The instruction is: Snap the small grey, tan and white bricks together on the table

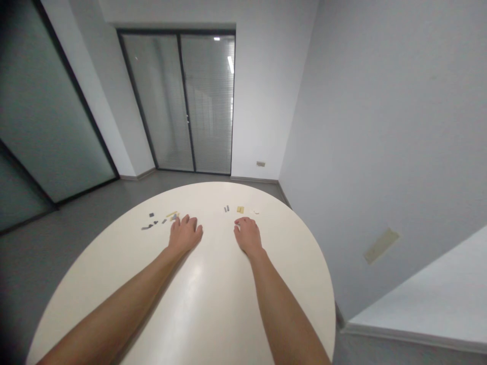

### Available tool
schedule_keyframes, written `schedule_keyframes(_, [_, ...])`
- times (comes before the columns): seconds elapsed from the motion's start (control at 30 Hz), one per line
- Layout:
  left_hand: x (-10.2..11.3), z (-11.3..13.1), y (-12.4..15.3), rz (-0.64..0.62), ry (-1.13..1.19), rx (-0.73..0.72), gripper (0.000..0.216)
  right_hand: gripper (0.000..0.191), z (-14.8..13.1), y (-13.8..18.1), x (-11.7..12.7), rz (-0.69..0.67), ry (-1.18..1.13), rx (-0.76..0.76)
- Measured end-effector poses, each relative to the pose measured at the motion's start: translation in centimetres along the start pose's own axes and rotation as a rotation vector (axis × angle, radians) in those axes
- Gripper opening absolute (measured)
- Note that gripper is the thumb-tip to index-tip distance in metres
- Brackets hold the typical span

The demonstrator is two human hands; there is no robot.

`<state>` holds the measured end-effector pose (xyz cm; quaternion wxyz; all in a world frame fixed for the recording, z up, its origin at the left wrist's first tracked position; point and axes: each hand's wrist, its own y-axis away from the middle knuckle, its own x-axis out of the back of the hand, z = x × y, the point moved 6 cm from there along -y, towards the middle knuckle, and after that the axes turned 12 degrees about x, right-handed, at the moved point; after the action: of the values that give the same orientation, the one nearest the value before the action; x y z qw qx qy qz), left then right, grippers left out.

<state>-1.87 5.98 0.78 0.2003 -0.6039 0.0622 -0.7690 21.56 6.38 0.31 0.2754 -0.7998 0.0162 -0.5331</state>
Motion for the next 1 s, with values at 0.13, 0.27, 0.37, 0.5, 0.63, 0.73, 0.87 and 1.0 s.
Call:
schedule_keyframes(0.13, [0.2, 0.3, 0.1, -0.013, 0.004, -0.026, 0.033, 0.022, 0.0, 0.1, 0.1, 0.007, 0.002, -0.001])
schedule_keyframes(0.27, [0.2, 0.7, 0.0, -0.014, 0.064, -0.092, 0.031, 0.021, -0.1, 0.1, 0.0, 0.005, 0.010, -0.001])
schedule_keyframes(0.37, [0.2, 1.7, 0.2, -0.045, 0.162, -0.218, 0.034, 0.021, 0.1, 0.1, -0.1, 0.004, 0.013, -0.008])
schedule_keyframes(0.5, [0.5, 3.6, 1.4, -0.139, 0.284, -0.434, 0.035, 0.021, 0.0, 0.1, 0.0, 0.012, 0.008, 0.001])
schedule_keyframes(0.63, [0.9, 4.6, 2.5, -0.235, 0.369, -0.529, 0.035, 0.022, -1.1, 0.1, 0.1, -0.001, -0.040, 0.099])
schedule_keyframes(0.73, [1.0, 4.8, 2.8, -0.288, 0.420, -0.589, 0.036, 0.024, -2.3, 0.1, 0.2, 0.002, -0.081, 0.201])
schedule_keyframes(0.87, [1.2, 5.0, 3.1, -0.320, 0.469, -0.639, 0.041, 0.020, -2.9, 0.0, 0.1, 0.000, -0.106, 0.243])
schedule_keyframes(1.0, [1.1, 5.2, 3.3, -0.341, 0.484, -0.669, 0.041, 0.015, -2.6, -0.2, 0.0, -0.015, -0.155, 0.220])
